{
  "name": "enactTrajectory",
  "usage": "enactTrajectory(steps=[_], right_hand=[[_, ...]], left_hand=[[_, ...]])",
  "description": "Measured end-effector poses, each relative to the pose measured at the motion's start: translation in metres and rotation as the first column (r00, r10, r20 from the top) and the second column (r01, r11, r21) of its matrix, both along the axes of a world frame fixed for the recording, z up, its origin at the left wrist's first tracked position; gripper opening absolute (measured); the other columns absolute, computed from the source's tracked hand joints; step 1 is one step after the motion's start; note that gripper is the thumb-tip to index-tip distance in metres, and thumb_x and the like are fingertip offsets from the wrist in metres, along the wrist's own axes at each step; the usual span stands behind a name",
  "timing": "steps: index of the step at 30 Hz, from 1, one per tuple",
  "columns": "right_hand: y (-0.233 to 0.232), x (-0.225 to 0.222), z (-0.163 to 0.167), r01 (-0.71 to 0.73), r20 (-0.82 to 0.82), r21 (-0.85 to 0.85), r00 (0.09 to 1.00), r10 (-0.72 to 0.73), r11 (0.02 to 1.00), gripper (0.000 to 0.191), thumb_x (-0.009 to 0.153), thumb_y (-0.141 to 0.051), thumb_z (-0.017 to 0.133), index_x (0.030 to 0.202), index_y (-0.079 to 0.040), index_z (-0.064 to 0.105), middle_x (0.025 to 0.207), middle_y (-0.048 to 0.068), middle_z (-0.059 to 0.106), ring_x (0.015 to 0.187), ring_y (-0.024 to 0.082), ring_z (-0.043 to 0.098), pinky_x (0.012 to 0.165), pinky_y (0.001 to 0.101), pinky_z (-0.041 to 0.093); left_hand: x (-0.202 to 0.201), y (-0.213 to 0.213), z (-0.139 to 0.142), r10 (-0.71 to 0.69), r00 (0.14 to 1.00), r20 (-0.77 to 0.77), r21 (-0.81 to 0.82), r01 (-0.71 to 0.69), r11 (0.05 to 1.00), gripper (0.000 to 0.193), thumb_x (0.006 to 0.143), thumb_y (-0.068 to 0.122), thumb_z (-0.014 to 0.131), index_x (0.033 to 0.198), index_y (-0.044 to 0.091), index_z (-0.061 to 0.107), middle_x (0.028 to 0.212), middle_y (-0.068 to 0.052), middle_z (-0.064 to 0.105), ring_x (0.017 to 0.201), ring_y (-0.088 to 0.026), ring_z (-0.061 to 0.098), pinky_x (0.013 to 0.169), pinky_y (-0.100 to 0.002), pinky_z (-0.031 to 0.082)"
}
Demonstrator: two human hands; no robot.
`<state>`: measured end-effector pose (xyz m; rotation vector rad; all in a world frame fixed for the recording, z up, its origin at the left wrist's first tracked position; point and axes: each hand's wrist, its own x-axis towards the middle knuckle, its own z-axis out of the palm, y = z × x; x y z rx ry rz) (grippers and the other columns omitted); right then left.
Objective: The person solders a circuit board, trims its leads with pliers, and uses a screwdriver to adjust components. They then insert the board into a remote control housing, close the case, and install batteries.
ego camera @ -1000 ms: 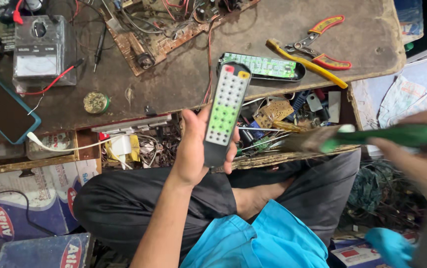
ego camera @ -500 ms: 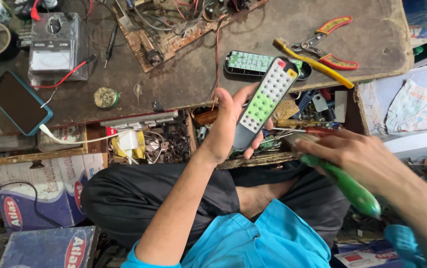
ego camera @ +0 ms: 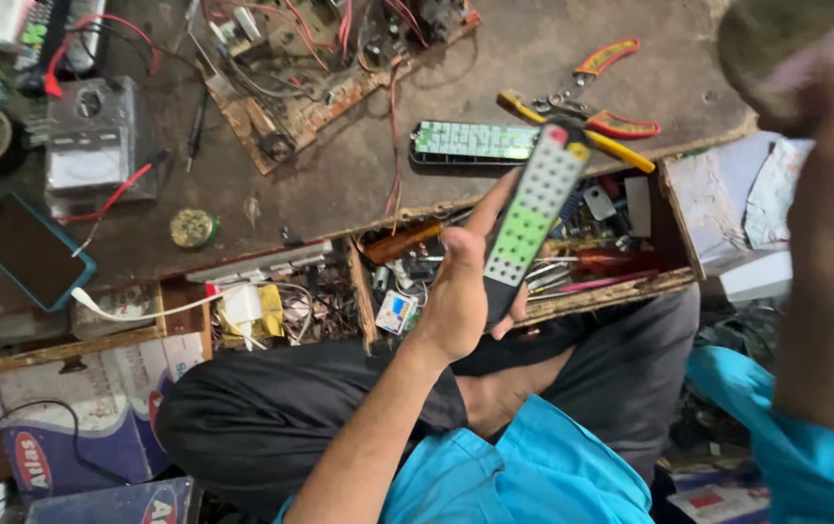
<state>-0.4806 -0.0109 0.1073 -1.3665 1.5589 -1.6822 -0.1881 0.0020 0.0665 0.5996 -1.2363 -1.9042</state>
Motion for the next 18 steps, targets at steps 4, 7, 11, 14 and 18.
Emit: enactTrajectory(steps=[4, 7, 11, 14, 18], right_hand=[[0.039, 0.003, 0.008, -0.366, -0.127, 0.131, 0.915, 0.382, 0.921, 0.016, 0.107, -0.016, 0.062, 0.112, -0.002, 0.059, 0.100, 0.010, 0.065, 0.085, 0.016, 0.063, 0.072, 0.0309, 0.053], [0.068, 0.028, 0.028, -0.513, -0.165, 0.271, 0.809, 0.565, 0.814, 0.019, 0.099, -0.019, 0.063, 0.099, 0.000, 0.063, 0.099, 0.012, 0.068, 0.086, 0.017, 0.067, 0.071, 0.0328, 0.055], [0.029, 0.046, 0.036, -0.015, -0.224, 0.183, 0.973, 0.056, 0.983, 0.023, 0.114, -0.020, 0.059, 0.109, 0.002, 0.058, 0.098, 0.014, 0.065, 0.083, 0.018, 0.064, 0.073, 0.0323, 0.051], [0.032, 0.047, 0.036, -0.363, -0.201, 0.148, 0.900, 0.387, 0.920, 0.028, 0.103, -0.025, 0.067, 0.099, 0.002, 0.061, 0.100, 0.016, 0.064, 0.089, 0.021, 0.064, 0.075, 0.0343, 0.052], [0.053, 0.045, 0.032, -0.623, -0.268, 0.158, 0.720, 0.641, 0.766, 0.032, 0.092, -0.029, 0.075, 0.088, 0.001, 0.066, 0.101, 0.017, 0.065, 0.093, 0.024, 0.064, 0.076, 0.0366, 0.052]], left_hand=[[0.001, -0.020, -0.009, 0.056, 0.995, -0.085, 0.137, -0.044, 0.990, 0.115, 0.084, 0.091, 0.028, 0.170, 0.014, 0.019, 0.114, -0.018, 0.061, 0.057, -0.010, 0.053, 0.039, -0.023, 0.042], [-0.016, -0.022, -0.012, 0.112, 0.993, -0.040, 0.070, -0.109, 0.992, 0.114, 0.083, 0.091, 0.029, 0.167, 0.014, 0.020, 0.134, -0.012, 0.057, 0.093, -0.008, 0.062, 0.068, -0.024, 0.051], [-0.022, 0.008, -0.012, -0.054, 0.993, 0.100, -0.018, 0.057, 0.998, 0.115, 0.083, 0.093, 0.025, 0.168, 0.016, 0.016, 0.112, -0.015, 0.063, 0.056, -0.010, 0.053, 0.038, -0.024, 0.041], [-0.011, -0.001, -0.016, 0.023, 0.999, 0.027, 0.038, -0.024, 0.999, 0.116, 0.081, 0.093, 0.027, 0.168, 0.016, 0.016, 0.110, -0.015, 0.062, 0.054, -0.011, 0.052, 0.036, -0.024, 0.038], [-0.006, -0.024, -0.020, 0.096, 0.995, 0.013, 0.002, -0.096, 0.995, 0.116, 0.083, 0.094, 0.027, 0.168, 0.016, 0.018, 0.117, -0.014, 0.061, 0.079, -0.008, 0.057, 0.056, -0.022, 0.045]])
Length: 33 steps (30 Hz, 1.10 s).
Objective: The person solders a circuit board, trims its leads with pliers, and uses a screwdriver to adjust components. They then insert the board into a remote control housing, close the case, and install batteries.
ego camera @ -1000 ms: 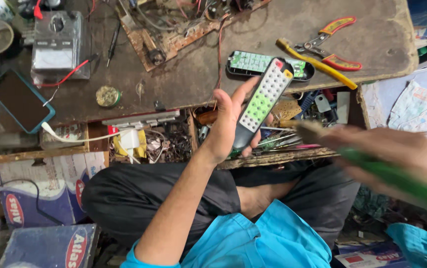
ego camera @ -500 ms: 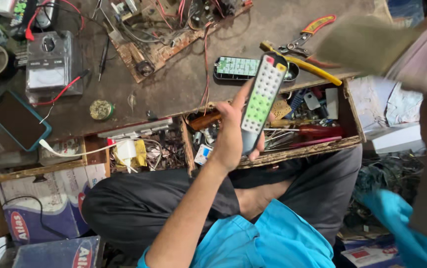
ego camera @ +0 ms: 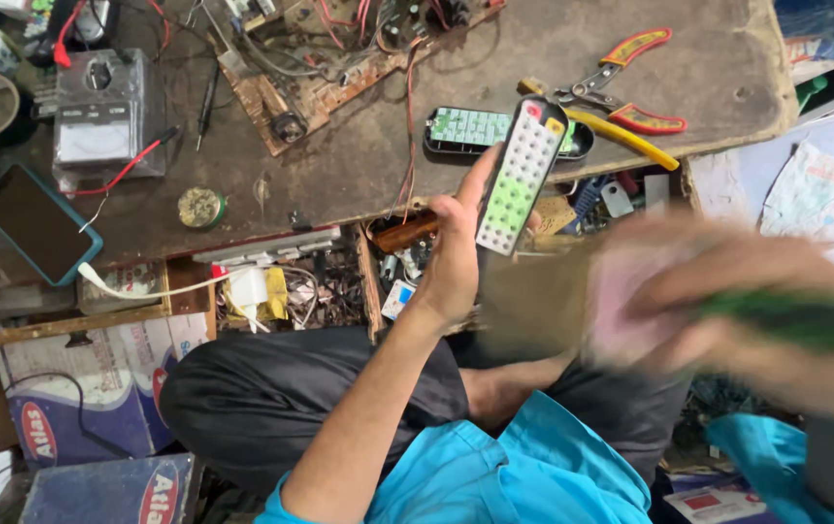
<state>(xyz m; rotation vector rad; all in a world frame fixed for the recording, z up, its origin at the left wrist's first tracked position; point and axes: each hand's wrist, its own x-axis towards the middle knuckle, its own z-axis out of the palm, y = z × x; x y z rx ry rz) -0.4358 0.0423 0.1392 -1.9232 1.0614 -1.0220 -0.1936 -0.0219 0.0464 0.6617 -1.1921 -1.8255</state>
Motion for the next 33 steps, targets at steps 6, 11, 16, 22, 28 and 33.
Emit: enactTrajectory(steps=[6, 11, 16, 22, 28, 33], right_hand=[[-0.039, 0.001, -0.003, 0.333, 0.117, -0.068, 0.939, -0.324, 0.941, 0.032, 0.106, -0.032, 0.068, 0.107, 0.000, 0.064, 0.100, 0.010, 0.067, 0.089, 0.014, 0.068, 0.076, 0.0274, 0.055], [0.002, 0.013, 0.000, -0.051, -0.040, -0.058, 0.998, 0.048, 0.997, 0.044, 0.095, -0.046, 0.071, 0.088, -0.002, 0.069, 0.107, 0.019, 0.066, 0.101, 0.024, 0.066, 0.080, 0.0335, 0.053], [-0.043, 0.000, -0.008, 0.376, -0.084, -0.091, 0.920, -0.383, 0.922, 0.033, 0.112, -0.034, 0.060, 0.113, -0.002, 0.066, 0.105, 0.008, 0.066, 0.090, 0.014, 0.065, 0.077, 0.0272, 0.053], [-0.022, 0.010, -0.004, -0.069, -0.015, 0.006, 0.997, 0.069, 0.998, 0.025, 0.090, -0.023, 0.068, 0.107, -0.006, 0.071, 0.098, 0.004, 0.075, 0.106, 0.025, 0.070, 0.090, 0.0388, 0.057], [-0.016, 0.004, -0.020, 0.341, -0.010, 0.030, 0.940, -0.341, 0.940, 0.014, 0.098, -0.009, 0.068, 0.110, 0.000, 0.068, 0.131, 0.015, 0.067, 0.108, 0.024, 0.066, 0.095, 0.0352, 0.056], [-0.063, -0.037, -0.040, 0.329, -0.272, -0.442, 0.837, -0.474, 0.834, 0.016, 0.112, -0.015, 0.065, 0.118, 0.000, 0.065, 0.126, 0.015, 0.065, 0.110, 0.024, 0.063, 0.098, 0.0322, 0.052]], left_hand=[[0.008, 0.020, 0.006, -0.144, 0.988, 0.051, 0.016, 0.144, 0.989, 0.120, 0.079, 0.095, 0.025, 0.170, 0.016, 0.016, 0.107, -0.014, 0.061, 0.057, -0.011, 0.054, 0.037, -0.023, 0.040], [0.020, 0.007, 0.003, -0.033, 0.999, 0.027, 0.100, 0.030, 0.995, 0.121, 0.078, 0.095, 0.028, 0.169, 0.017, 0.014, 0.110, -0.016, 0.062, 0.055, -0.010, 0.052, 0.036, -0.022, 0.038], [0.017, 0.032, 0.009, -0.184, 0.981, 0.065, 0.040, 0.182, 0.982, 0.121, 0.078, 0.096, 0.025, 0.170, 0.019, 0.011, 0.110, -0.020, 0.063, 0.055, -0.012, 0.054, 0.038, -0.023, 0.042], [0.028, 0.007, 0.016, -0.005, 1.000, 0.014, 0.140, 0.003, 0.990, 0.118, 0.077, 0.092, 0.024, 0.167, 0.017, 0.011, 0.125, -0.018, 0.061, 0.057, -0.013, 0.055, 0.037, -0.024, 0.040], [0.022, 0.034, 0.015, -0.152, 0.988, 0.038, 0.084, 0.148, 0.985, 0.118, 0.080, 0.093, 0.024, 0.169, 0.016, 0.018, 0.106, -0.017, 0.064, 0.054, -0.012, 0.055, 0.037, -0.023, 0.040], [0.045, 0.043, 0.011, -0.028, 0.999, -0.040, 0.146, 0.034, 0.989, 0.113, 0.081, 0.091, 0.028, 0.166, 0.016, 0.023, 0.097, -0.014, 0.061, 0.054, -0.012, 0.054, 0.036, -0.023, 0.040]])
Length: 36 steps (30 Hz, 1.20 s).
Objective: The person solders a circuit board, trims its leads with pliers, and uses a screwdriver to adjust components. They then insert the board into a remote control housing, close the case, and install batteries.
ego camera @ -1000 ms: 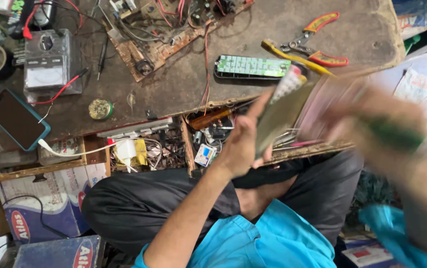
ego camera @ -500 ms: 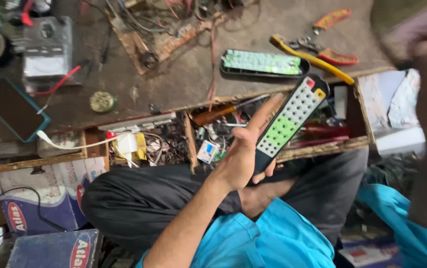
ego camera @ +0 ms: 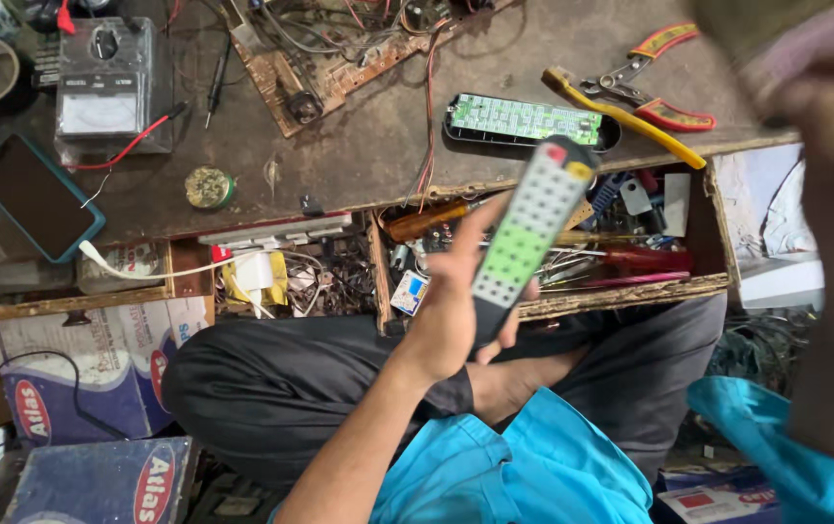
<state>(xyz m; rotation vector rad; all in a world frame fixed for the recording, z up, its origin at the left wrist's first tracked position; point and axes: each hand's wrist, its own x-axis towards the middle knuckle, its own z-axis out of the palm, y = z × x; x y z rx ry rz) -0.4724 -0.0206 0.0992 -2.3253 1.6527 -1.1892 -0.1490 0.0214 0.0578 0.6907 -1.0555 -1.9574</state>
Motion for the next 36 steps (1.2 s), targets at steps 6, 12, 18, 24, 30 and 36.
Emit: enactTrajectory(steps=[6, 12, 18, 24, 30, 36], right_hand=[[-0.097, -0.047, -0.032, 0.109, -0.472, 0.073, 0.879, -0.062, 0.991, 0.024, 0.107, -0.019, 0.066, 0.129, -0.010, 0.070, 0.117, 0.012, 0.069, 0.101, 0.025, 0.068, 0.089, 0.0363, 0.055], [-0.122, -0.041, -0.028, 0.018, -0.792, -0.036, 0.610, -0.040, 0.999, 0.038, 0.102, -0.029, 0.071, 0.139, -0.023, 0.075, 0.106, 0.009, 0.072, 0.092, 0.027, 0.072, 0.075, 0.0403, 0.058], [-0.116, -0.018, -0.032, -0.024, -0.771, -0.020, 0.636, 0.000, 1.000, 0.028, 0.104, -0.024, 0.070, 0.132, -0.021, 0.075, 0.109, 0.006, 0.071, 0.099, 0.026, 0.071, 0.081, 0.0375, 0.058], [-0.144, -0.019, -0.043, -0.008, -0.940, 0.006, 0.341, 0.008, 1.000, 0.038, 0.088, -0.025, 0.068, 0.122, -0.041, 0.076, 0.124, -0.003, 0.067, 0.127, 0.016, 0.063, 0.102, 0.0299, 0.057], [-0.161, -0.016, -0.055, 0.173, -0.948, 0.118, 0.312, 0.059, 0.978, 0.035, 0.097, -0.033, 0.062, 0.129, -0.047, 0.071, 0.142, -0.006, 0.063, 0.124, 0.017, 0.062, 0.091, 0.0336, 0.056], [-0.172, -0.027, -0.059, 0.125, -0.954, 0.198, 0.251, 0.162, 0.972, 0.046, 0.093, -0.026, 0.066, 0.133, -0.048, 0.068, 0.138, -0.007, 0.064, 0.120, 0.012, 0.064, 0.103, 0.0299, 0.054]], left_hand=[[0.034, -0.012, -0.008, 0.255, 0.967, -0.024, 0.058, -0.254, 0.966, 0.086, 0.096, 0.078, 0.032, 0.139, 0.004, 0.045, 0.094, -0.013, 0.061, 0.056, -0.015, 0.060, 0.038, -0.028, 0.047], [0.083, -0.041, -0.023, 0.418, 0.906, 0.073, 0.035, -0.421, 0.906, 0.074, 0.105, 0.067, 0.032, 0.128, 0.000, 0.054, 0.083, -0.011, 0.061, 0.053, -0.015, 0.061, 0.037, -0.028, 0.048], [0.101, -0.089, -0.045, 0.317, 0.928, 0.197, 0.129, -0.345, 0.929, 0.070, 0.103, 0.062, 0.036, 0.133, 0.003, 0.059, 0.087, -0.010, 0.065, 0.062, -0.017, 0.065, 0.044, -0.027, 0.051], [0.096, -0.102, -0.065, 0.351, 0.920, 0.173, 0.217, -0.384, 0.898, 0.046, 0.108, 0.041, 0.047, 0.126, 0.000, 0.058, 0.093, -0.016, 0.068, 0.066, -0.020, 0.068, 0.045, -0.028, 0.051], [0.098, -0.076, -0.064, 0.360, 0.931, 0.068, 0.213, -0.366, 0.906, 0.032, 0.103, 0.014, 0.052, 0.132, 0.000, 0.049, 0.105, -0.022, 0.069, 0.069, -0.022, 0.068, 0.049, -0.029, 0.053], [0.107, -0.038, -0.040, 0.381, 0.923, 0.054, 0.200, -0.384, 0.902, 0.042, 0.098, 0.004, 0.049, 0.139, 0.001, 0.045, 0.112, -0.024, 0.068, 0.074, -0.023, 0.070, 0.061, -0.035, 0.061]])
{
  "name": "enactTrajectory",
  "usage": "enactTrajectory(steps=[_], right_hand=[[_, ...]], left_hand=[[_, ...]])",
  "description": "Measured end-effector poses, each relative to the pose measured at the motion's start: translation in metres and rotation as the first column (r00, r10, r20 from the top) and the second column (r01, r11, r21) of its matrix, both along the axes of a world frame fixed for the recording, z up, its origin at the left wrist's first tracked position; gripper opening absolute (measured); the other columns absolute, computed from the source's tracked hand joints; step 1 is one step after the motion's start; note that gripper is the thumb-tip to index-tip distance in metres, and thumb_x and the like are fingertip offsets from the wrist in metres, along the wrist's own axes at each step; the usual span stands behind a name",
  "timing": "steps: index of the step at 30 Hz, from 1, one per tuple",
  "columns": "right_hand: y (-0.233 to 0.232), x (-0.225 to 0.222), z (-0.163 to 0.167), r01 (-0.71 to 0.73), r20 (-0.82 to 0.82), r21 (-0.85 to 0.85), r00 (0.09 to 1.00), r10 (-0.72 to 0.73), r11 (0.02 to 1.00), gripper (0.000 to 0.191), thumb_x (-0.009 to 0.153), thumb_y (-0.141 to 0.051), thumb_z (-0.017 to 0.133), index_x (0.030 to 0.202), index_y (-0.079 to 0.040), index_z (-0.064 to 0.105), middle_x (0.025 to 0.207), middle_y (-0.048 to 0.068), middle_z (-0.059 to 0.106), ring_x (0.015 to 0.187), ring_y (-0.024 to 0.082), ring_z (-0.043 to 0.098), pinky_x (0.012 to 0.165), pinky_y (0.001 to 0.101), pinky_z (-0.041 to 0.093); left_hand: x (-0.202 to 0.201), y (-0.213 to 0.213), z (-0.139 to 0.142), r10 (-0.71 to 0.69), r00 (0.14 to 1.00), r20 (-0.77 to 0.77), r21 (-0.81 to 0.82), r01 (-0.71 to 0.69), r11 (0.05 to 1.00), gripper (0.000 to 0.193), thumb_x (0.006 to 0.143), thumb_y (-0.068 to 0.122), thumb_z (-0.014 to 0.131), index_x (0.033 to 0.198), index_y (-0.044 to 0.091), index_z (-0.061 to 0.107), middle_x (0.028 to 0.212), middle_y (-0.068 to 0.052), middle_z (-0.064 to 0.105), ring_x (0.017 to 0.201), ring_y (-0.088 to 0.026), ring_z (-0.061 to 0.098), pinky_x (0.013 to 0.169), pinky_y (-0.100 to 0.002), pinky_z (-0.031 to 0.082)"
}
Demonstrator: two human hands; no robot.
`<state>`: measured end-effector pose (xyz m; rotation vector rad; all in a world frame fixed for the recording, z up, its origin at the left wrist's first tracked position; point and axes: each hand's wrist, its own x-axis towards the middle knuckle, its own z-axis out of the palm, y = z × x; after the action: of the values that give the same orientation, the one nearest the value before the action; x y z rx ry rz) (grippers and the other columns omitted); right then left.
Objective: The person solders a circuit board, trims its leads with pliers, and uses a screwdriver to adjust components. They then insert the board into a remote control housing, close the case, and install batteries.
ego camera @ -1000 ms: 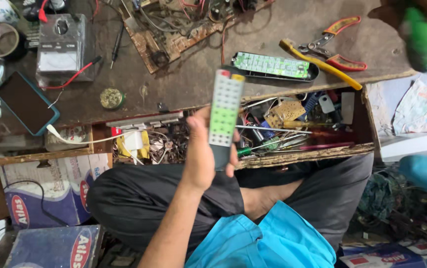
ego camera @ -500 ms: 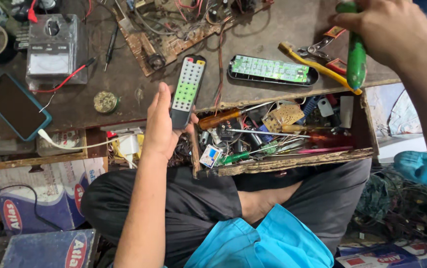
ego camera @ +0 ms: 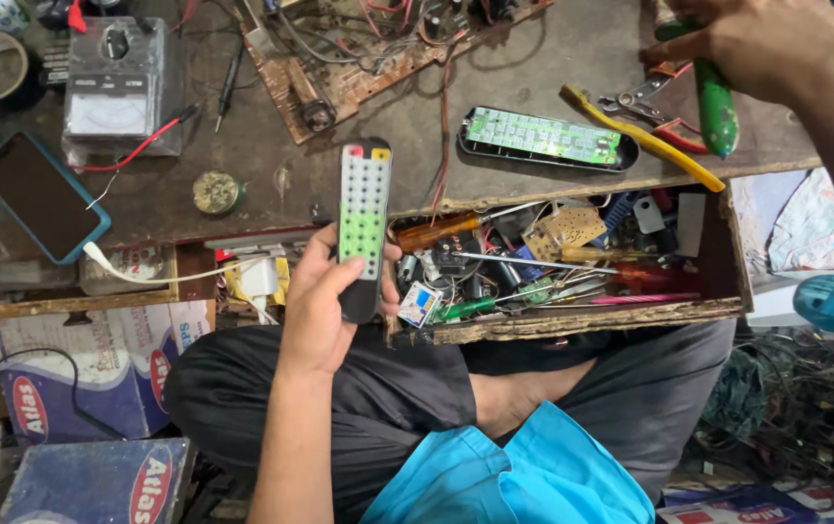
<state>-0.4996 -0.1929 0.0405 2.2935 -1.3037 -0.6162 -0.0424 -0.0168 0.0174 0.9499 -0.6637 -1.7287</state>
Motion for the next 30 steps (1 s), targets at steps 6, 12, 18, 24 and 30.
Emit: enactTrajectory(steps=[6, 12, 18, 24, 30], right_hand=[[0.003, 0.018, 0.013, -0.114, -0.110, -0.151, 0.989, 0.098, 0.982, 0.057, 0.087, -0.022, 0.064, 0.137, -0.048, 0.062, 0.145, -0.005, 0.061, 0.124, 0.016, 0.063, 0.096, 0.0334, 0.056], [0.039, 0.070, 0.036, 0.023, 0.493, 0.182, 0.863, -0.111, 0.983, 0.073, 0.094, -0.039, 0.071, 0.161, -0.022, 0.048, 0.136, 0.015, 0.065, 0.115, 0.033, 0.064, 0.098, 0.0483, 0.054], [0.067, 0.135, 0.016, -0.066, 0.485, 0.123, 0.874, -0.002, 0.990, 0.080, 0.075, -0.059, 0.073, 0.140, -0.013, 0.061, 0.114, 0.018, 0.072, 0.107, 0.039, 0.063, 0.090, 0.0521, 0.052], [0.089, 0.144, 0.025, 0.085, 0.644, 0.255, 0.728, -0.235, 0.963, 0.043, 0.091, -0.032, 0.073, 0.128, -0.009, 0.069, 0.105, 0.018, 0.073, 0.102, 0.037, 0.068, 0.095, 0.0477, 0.053], [0.169, 0.136, 0.015, -0.178, 0.695, 0.553, -0.441, -0.568, 0.814, 0.045, 0.099, -0.019, 0.062, 0.140, -0.003, 0.052, 0.110, 0.011, 0.069, 0.089, 0.018, 0.067, 0.076, 0.0355, 0.052]], left_hand=[[0.004, 0.024, 0.011, 0.027, 0.996, -0.081, -0.008, -0.027, 1.000, 0.053, 0.090, 0.001, 0.050, 0.142, -0.003, 0.040, 0.115, -0.027, 0.066, 0.079, -0.027, 0.071, 0.067, -0.039, 0.064], [0.000, 0.038, 0.012, -0.001, 0.989, -0.150, -0.057, -0.008, 0.998, 0.063, 0.088, 0.004, 0.050, 0.149, -0.001, 0.037, 0.112, -0.027, 0.065, 0.075, -0.026, 0.068, 0.059, -0.036, 0.060], [-0.036, 0.051, 0.013, -0.044, 0.955, -0.292, -0.046, 0.032, 0.998, 0.049, 0.108, 0.027, 0.043, 0.153, 0.008, 0.037, 0.107, -0.024, 0.065, 0.071, -0.024, 0.067, 0.054, -0.033, 0.057], [-0.061, 0.057, 0.009, -0.030, 0.912, -0.409, -0.031, 0.019, 0.999, 0.050, 0.113, 0.038, 0.040, 0.152, 0.008, 0.040, 0.113, -0.023, 0.066, 0.081, -0.025, 0.070, 0.064, -0.035, 0.060], [-0.074, 0.056, -0.006, 0.014, 0.885, -0.464, -0.023, -0.028, 0.999, 0.044, 0.114, 0.032, 0.042, 0.150, 0.007, 0.042, 0.123, -0.022, 0.066, 0.097, -0.027, 0.069, 0.086, -0.042, 0.060]])
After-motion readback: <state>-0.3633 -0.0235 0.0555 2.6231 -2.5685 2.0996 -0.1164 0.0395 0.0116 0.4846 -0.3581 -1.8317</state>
